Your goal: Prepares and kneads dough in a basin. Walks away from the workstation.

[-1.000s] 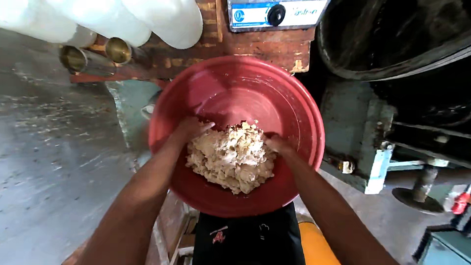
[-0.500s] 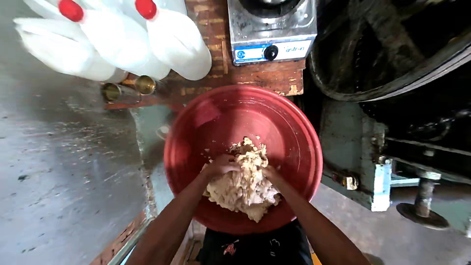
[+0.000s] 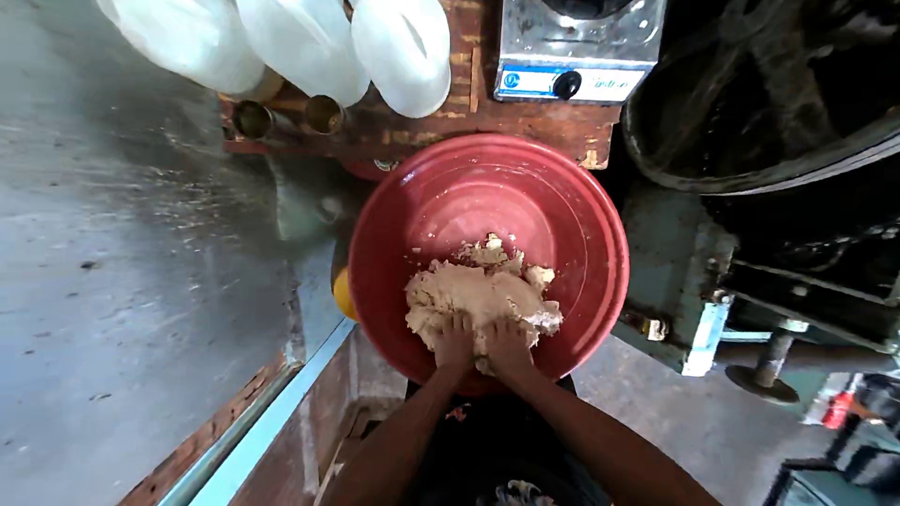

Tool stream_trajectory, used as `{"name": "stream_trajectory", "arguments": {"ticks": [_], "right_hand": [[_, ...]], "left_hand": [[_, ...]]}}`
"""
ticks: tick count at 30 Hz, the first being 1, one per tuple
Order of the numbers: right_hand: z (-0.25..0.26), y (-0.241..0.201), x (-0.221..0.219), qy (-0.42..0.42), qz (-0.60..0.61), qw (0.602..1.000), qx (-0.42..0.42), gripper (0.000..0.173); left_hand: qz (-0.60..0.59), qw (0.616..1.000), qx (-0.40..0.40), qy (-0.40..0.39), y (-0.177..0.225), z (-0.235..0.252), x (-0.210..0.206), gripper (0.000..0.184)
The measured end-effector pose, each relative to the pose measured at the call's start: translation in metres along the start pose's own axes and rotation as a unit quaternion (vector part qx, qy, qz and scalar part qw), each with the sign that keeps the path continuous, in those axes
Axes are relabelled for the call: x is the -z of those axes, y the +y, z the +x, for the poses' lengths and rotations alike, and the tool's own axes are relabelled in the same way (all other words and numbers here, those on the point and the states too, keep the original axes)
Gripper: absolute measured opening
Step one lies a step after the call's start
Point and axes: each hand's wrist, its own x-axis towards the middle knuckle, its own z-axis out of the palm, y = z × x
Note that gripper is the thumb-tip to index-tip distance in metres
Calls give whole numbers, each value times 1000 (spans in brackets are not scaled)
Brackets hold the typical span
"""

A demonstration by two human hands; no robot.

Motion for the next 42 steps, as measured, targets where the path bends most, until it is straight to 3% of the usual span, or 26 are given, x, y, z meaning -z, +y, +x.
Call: {"name": "stream_trajectory", "arguments": {"ticks": [3, 6, 9, 12, 14, 17, 20, 22, 24, 26, 29, 31, 33, 37, 39, 42], "right_hand": [[59, -15, 12, -14, -13, 996, -85, 55], [113, -24, 33, -56, -23, 988, -143, 37], [146, -24, 55, -130, -29, 984, -122, 33], [163, -9, 61, -154, -45, 984, -74, 46], [167, 9, 58, -122, -37, 992, -8, 47], [166, 34, 56, -54, -24, 996, 63, 42], [152, 40, 63, -90, 7, 992, 85, 48], [139, 44, 77, -140, 37, 983, 111, 65], [116, 52, 109, -165, 69, 974, 142, 70], [96, 65, 147, -140, 77, 976, 146, 58], [111, 93, 176, -58, 105, 989, 85, 39], [152, 123, 164, 43, 146, 988, 38, 47], [175, 116, 152, 101, 205, 973, -15, 62], [198, 42, 113, 37, 157, 987, 25, 69], [178, 40, 92, -17, 154, 986, 64, 70], [113, 45, 81, -7, 156, 981, 115, 74]], "left_hand": [[3, 999, 2, 36, 2, 48, 6, 76], [-26, 999, 6, 18, -1, 86, 31, 70], [-17, 997, -69, 0, -22, 114, 57, 70], [6, 987, -160, -17, -45, 132, 69, 78], [17, 985, -174, -9, -52, 135, 72, 78], [15, 992, -127, 16, -40, 126, 74, 84], [-57, 995, -78, -39, -19, 81, 88, 94], [-73, 992, -82, -69, -17, 42, 112, 94], [-82, 993, -81, -20, -27, 17, 142, 70], [-100, 990, -79, 54, -53, 27, 158, 46], [-110, 985, -66, 119, -93, 67, 156, 40], [-161, 974, -45, 151, -108, 97, 144, 51], [-262, 957, -4, 128, -111, 123, 129, 69], [-311, 949, 2, 54, -84, 162, 125, 66], [-297, 953, -48, 24, -83, 146, 111, 64], [-232, 966, -112, 12, -70, 83, 95, 93]]}}
